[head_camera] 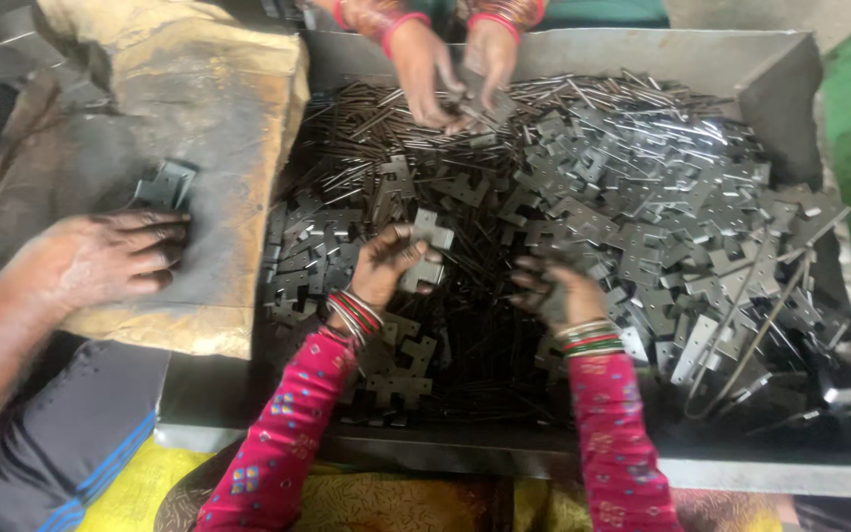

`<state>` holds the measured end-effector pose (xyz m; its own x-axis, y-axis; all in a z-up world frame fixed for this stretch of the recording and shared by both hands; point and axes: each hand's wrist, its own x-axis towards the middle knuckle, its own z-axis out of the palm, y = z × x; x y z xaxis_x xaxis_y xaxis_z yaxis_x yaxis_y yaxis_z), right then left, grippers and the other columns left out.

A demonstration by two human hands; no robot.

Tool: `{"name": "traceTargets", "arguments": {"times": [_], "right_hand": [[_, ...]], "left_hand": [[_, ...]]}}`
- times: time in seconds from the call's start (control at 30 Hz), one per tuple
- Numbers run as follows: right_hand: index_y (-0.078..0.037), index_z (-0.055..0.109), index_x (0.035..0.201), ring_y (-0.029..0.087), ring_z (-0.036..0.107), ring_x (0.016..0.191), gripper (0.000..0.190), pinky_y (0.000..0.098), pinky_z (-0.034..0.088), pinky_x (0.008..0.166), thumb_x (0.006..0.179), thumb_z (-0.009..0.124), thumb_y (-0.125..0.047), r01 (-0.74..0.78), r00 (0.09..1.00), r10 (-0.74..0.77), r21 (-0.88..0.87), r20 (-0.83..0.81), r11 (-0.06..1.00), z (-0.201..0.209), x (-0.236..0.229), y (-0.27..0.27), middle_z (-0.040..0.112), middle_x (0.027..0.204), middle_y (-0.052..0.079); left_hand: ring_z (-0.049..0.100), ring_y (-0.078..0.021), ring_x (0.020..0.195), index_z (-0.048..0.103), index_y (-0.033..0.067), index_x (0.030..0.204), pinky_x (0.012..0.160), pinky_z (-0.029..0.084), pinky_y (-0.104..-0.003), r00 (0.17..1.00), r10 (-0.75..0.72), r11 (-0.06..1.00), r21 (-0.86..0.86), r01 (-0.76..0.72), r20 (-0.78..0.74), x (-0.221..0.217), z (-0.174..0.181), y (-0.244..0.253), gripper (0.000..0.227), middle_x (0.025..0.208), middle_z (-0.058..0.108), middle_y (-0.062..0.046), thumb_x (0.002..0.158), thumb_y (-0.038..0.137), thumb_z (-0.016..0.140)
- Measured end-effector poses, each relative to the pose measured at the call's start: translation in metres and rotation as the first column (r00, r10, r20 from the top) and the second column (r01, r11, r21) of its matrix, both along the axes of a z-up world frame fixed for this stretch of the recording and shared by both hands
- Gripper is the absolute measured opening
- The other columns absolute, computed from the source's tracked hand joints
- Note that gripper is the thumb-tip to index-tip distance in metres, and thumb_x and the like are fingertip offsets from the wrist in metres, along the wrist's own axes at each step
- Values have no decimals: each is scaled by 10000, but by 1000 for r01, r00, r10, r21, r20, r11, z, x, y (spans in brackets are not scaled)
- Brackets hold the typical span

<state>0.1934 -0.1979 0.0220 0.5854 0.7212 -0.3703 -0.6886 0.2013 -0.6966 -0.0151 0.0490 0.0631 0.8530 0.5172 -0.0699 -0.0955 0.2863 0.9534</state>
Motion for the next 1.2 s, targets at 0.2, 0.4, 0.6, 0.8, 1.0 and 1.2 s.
{"name": "traceTargets", "arguments": {"times": [0.2,0.4,0.6,0.8,1.0,1.2], "right_hand": [[-78,403,1559,239,352,1506,634,406,300,1170,1089,565,-471,55,913,71,-292,402,955,-14,-92,49,415,1611,75],[-223,621,1415,283,655,1265,625,398,517,1101,899,680,-570,258,354,680,-766,642,589,4,-72,18,696,1390,102],[-177,620,1241,360,528,1268,533,680,407,1015,820,771,-467,649,110,960,-750,257,127,6,0,-32,612,1300,113],[-125,591,1299,326,538,1323,573,666,382,1112,818,789,-365,607,135,958,-785,251,120,-18,12,-50,582,1341,110],[-30,580,1277,422,554,1234,713,625,411,1031,740,862,-405,551,197,924,-817,327,172,-36,24,-50,587,1295,214],[-78,726,1115,319,712,997,427,532,524,965,791,805,-345,82,391,597,-672,700,736,9,39,-64,761,1041,133]], "left_hand": [[705,-393,931,624,23,1271,832,568,-482,956,94,728,674,126,-279,9,-31,-84,410,1033,737,-230,918,201,731],[709,-411,701,692,120,1211,675,590,-498,844,333,542,818,194,-421,-8,-8,-23,367,803,721,-221,862,229,654],[704,-329,646,737,92,768,573,558,-457,306,936,21,894,449,-175,-110,75,127,325,681,697,-149,911,383,747],[709,-385,904,700,293,1281,719,539,-521,66,987,124,948,295,-149,-203,95,183,226,1020,751,-171,1090,185,647],[589,-428,1120,615,9,1325,906,435,-546,422,904,-149,976,157,70,-132,94,133,546,1301,621,-233,869,264,777],[744,-356,868,743,64,982,784,604,-457,457,378,385,585,714,-805,-20,32,16,394,957,747,-202,964,447,654]]}}
